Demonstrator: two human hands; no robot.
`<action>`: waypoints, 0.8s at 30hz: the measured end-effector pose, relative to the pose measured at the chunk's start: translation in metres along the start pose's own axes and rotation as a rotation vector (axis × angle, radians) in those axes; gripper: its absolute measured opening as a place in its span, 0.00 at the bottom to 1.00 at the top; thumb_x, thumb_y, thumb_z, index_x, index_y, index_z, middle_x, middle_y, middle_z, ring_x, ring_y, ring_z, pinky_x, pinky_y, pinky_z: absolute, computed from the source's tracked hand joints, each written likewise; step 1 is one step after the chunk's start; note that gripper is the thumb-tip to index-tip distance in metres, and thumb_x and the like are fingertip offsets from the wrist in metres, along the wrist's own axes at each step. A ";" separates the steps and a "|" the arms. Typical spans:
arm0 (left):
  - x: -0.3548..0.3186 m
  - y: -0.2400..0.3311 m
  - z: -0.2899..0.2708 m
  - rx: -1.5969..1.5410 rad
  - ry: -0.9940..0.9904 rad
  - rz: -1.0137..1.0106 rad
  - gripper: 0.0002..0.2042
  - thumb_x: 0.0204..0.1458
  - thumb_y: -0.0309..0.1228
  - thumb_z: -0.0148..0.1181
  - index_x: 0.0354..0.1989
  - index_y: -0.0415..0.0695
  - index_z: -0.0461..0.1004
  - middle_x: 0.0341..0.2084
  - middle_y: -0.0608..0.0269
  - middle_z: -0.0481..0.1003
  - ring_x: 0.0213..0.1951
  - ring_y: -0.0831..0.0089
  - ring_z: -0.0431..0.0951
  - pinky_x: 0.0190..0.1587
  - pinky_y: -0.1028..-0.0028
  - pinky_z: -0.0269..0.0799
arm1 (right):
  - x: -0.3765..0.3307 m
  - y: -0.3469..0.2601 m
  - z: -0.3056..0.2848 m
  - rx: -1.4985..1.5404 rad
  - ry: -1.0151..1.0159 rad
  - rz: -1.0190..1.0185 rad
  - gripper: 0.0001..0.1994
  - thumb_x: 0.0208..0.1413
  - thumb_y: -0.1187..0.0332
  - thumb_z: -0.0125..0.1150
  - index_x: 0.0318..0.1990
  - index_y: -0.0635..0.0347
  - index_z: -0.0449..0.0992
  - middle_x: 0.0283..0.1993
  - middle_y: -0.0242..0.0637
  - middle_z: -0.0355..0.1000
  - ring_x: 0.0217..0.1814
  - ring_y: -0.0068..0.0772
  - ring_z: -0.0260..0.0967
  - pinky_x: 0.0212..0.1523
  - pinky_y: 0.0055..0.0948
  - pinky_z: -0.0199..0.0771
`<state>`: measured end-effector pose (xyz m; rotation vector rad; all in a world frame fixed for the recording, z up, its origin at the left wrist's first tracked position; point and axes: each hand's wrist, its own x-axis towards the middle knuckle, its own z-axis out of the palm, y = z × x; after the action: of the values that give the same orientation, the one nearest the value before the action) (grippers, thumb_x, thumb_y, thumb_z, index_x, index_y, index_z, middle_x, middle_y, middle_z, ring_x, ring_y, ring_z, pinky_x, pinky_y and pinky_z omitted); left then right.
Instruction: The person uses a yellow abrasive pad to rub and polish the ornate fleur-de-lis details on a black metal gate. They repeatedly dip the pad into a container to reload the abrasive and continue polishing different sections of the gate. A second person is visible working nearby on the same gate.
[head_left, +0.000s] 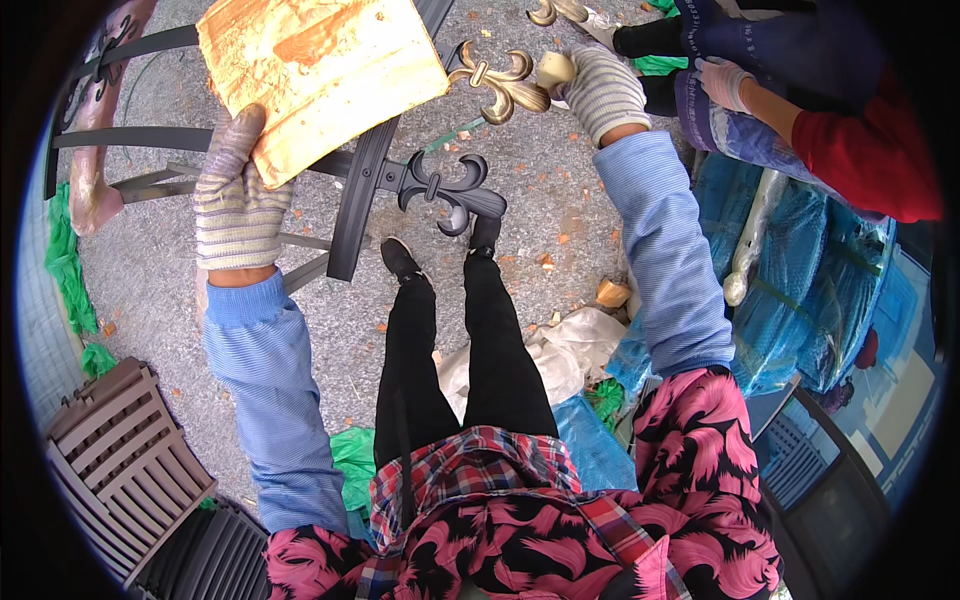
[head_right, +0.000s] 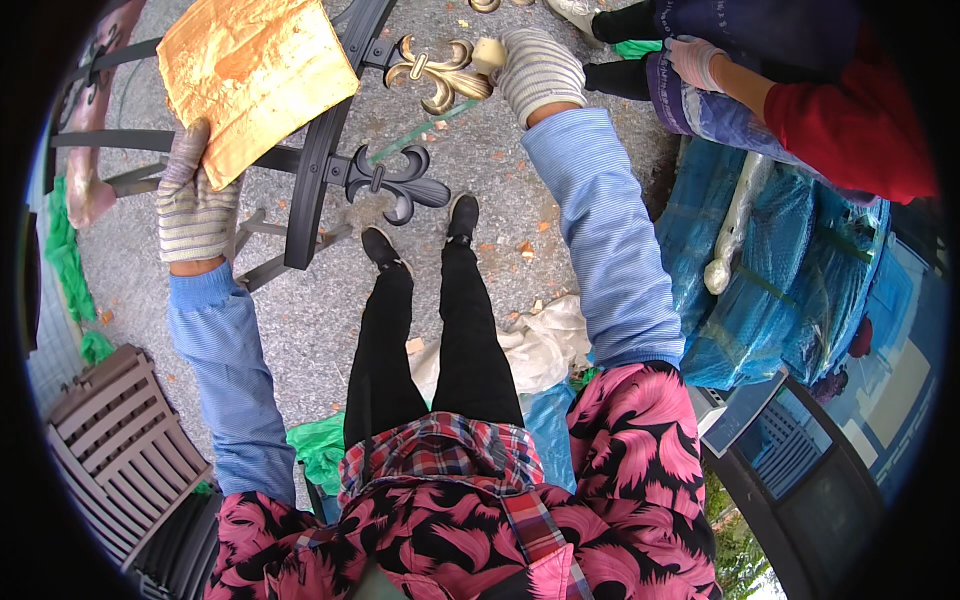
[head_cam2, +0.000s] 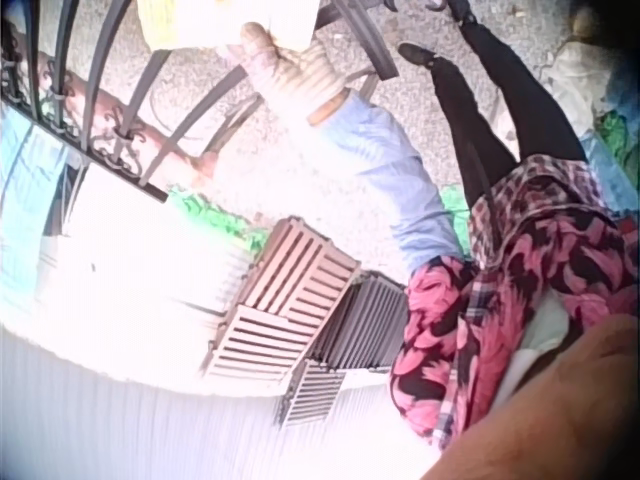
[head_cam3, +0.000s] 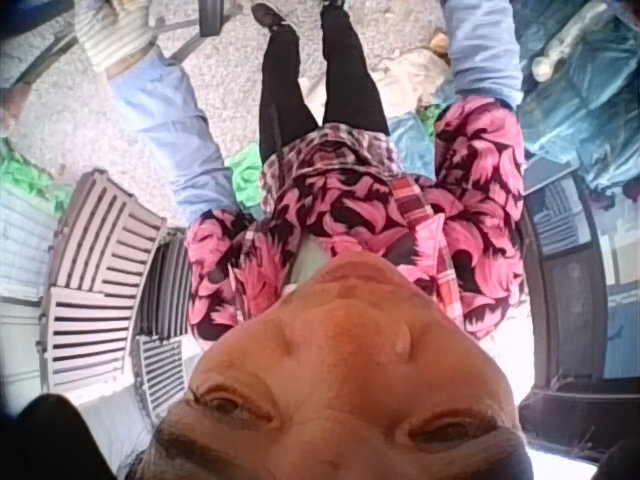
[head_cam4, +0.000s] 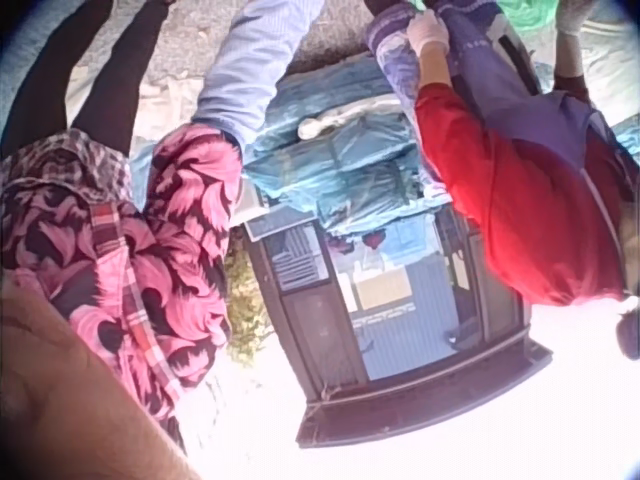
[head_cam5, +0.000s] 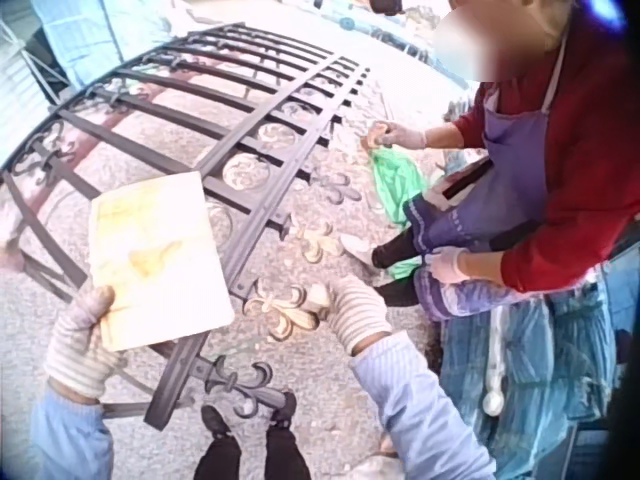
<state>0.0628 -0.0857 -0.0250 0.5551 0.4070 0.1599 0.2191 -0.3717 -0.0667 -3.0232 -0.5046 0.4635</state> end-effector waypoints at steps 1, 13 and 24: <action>0.001 0.001 0.001 0.009 0.025 0.004 0.17 0.50 0.18 0.49 0.50 0.32 0.61 0.47 0.45 0.65 0.49 0.58 0.68 0.51 0.60 0.69 | -0.010 0.000 -0.006 0.060 -0.049 0.030 0.25 0.30 0.66 0.72 0.41 0.59 0.73 0.36 0.43 0.72 0.37 0.41 0.71 0.39 0.32 0.72; -0.011 0.009 -0.009 0.052 0.023 0.025 0.18 0.47 0.18 0.52 0.48 0.30 0.61 0.45 0.44 0.68 0.47 0.59 0.70 0.49 0.64 0.71 | -0.072 -0.086 0.021 0.245 0.009 -0.371 0.20 0.33 0.71 0.67 0.40 0.57 0.72 0.38 0.42 0.68 0.43 0.43 0.67 0.42 0.34 0.70; -0.026 0.010 -0.026 0.042 0.037 0.008 0.17 0.47 0.18 0.52 0.47 0.31 0.62 0.46 0.45 0.67 0.47 0.59 0.70 0.49 0.63 0.71 | -0.074 -0.087 0.044 0.429 -0.363 -0.361 0.12 0.43 0.70 0.59 0.37 0.61 0.73 0.33 0.41 0.71 0.30 0.37 0.71 0.30 0.24 0.74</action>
<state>0.0286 -0.0718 -0.0312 0.5954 0.4447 0.1693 0.1120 -0.3142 -0.0800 -2.3790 -0.8246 0.9549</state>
